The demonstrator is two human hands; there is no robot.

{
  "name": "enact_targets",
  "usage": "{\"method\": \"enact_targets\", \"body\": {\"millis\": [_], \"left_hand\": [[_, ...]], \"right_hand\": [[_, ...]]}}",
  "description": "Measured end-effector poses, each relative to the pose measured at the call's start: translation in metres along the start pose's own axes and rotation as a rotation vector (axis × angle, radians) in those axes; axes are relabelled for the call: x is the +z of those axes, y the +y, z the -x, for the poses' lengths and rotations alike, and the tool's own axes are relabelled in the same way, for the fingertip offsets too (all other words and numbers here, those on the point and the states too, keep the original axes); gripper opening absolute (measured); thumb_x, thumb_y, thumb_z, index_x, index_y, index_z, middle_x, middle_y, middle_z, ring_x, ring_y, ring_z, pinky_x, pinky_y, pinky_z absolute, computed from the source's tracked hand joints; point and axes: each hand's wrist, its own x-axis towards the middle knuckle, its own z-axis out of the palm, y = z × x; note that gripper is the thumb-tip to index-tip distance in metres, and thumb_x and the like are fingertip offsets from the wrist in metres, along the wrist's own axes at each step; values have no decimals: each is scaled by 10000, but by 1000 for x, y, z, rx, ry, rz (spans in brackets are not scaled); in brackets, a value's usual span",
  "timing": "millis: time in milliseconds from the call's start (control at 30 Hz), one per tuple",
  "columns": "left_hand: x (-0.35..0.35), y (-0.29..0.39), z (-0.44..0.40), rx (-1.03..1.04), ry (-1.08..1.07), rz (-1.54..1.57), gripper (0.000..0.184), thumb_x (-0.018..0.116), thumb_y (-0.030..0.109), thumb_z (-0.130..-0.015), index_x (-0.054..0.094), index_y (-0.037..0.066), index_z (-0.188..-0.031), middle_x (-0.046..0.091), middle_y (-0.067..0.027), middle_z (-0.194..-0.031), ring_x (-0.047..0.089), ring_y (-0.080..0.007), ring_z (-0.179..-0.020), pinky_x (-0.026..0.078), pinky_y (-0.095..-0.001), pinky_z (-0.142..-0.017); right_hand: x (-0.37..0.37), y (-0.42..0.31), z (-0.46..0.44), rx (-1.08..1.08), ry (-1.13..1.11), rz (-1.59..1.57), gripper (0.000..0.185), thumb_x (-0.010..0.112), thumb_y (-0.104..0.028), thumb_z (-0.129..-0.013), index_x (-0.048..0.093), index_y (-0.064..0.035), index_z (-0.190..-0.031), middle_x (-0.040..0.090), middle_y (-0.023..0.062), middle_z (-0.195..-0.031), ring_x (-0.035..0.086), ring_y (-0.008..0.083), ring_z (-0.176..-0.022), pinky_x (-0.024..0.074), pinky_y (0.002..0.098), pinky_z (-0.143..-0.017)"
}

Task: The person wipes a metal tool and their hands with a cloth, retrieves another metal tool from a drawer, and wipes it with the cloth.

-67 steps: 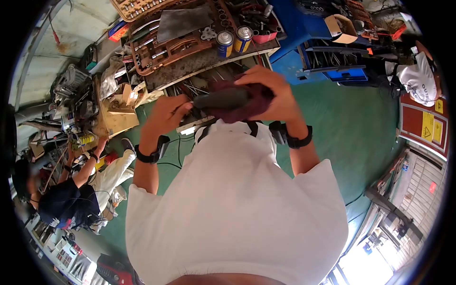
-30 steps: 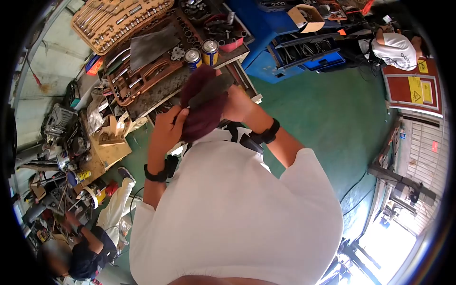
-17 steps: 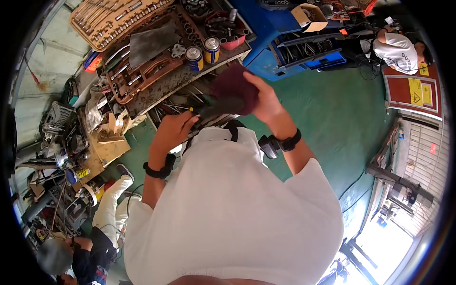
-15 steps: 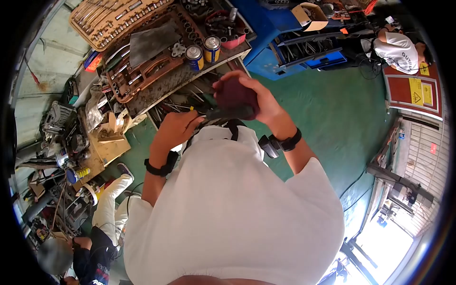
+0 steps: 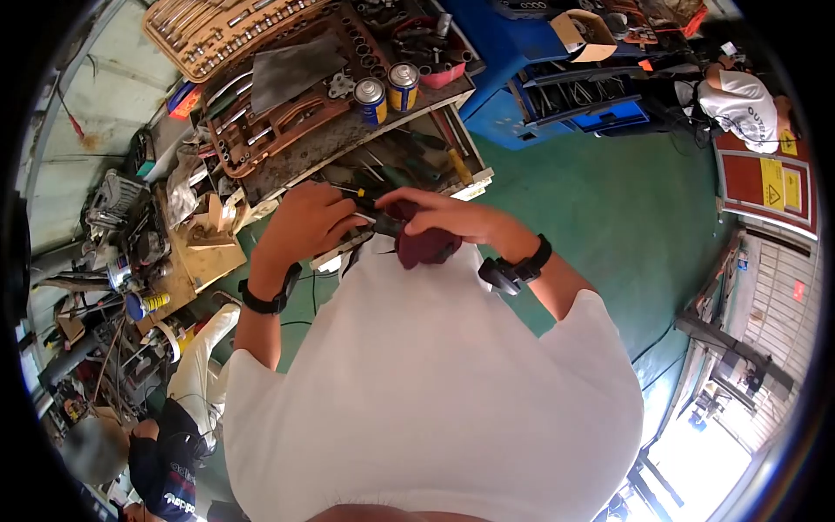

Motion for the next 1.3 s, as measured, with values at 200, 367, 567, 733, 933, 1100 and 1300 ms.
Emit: {"method": "enact_targets", "body": {"millis": [200,367,567,733,933,1100,1300], "left_hand": [[2,3,3,-49,-5,-22,276,677,342,-838,590,104,-728,500,-55,-632,556,-268,-611,443,-388,-547],[9,-15,28,-193,50,-165,258,675,325,-853,600,108,-736,533,-53,-638,582,-260,-631,449,-390,-538],[9,-3,30,-377,182,-83,196,681,285,-869,660,106,-791,575,-50,-670,600,-259,-655,470,-369,-554],[0,5,21,-650,-70,224,246,700,223,-855,673,87,-1058,643,-106,-1117,637,-250,-970,518,-347,-771],[-16,16,15,-93,812,2144,806,473,613,-926,236,127,-1524,134,-149,-1602,131,-313,-1478,150,-417,-1205],[-15,15,7,56,931,2375,797,382,640,-944,210,133,-1535,92,-174,-1603,93,-317,-1486,133,-442,-1214],[-9,17,0,-33,969,2426,785,402,668,-923,300,149,-1503,194,-175,-1581,183,-317,-1465,200,-446,-1191]], "right_hand": [[10,-38,14,-29,-63,915,514,643,-220,-814,514,-70,-1289,659,105,-1023,635,224,-916,503,330,-807],[-19,-36,22,-48,57,1106,441,653,-176,-781,560,-43,-1191,698,79,-929,667,219,-845,511,326,-781],[-18,-25,12,-323,344,893,477,758,-302,-800,588,-39,-1160,692,78,-903,661,173,-821,509,305,-722],[-21,-22,13,-171,253,960,392,759,-322,-834,643,-22,-1057,651,34,-811,574,83,-695,463,243,-637],[-43,10,12,-192,437,544,381,717,-324,-882,640,-1,-1070,627,0,-836,559,73,-738,461,227,-665],[-49,25,5,-277,601,266,408,701,-319,-897,620,8,-1126,621,8,-966,560,70,-837,464,213,-737],[-43,18,15,-343,448,88,405,658,-289,-931,587,13,-1190,627,35,-1044,582,81,-912,487,241,-795]]}}
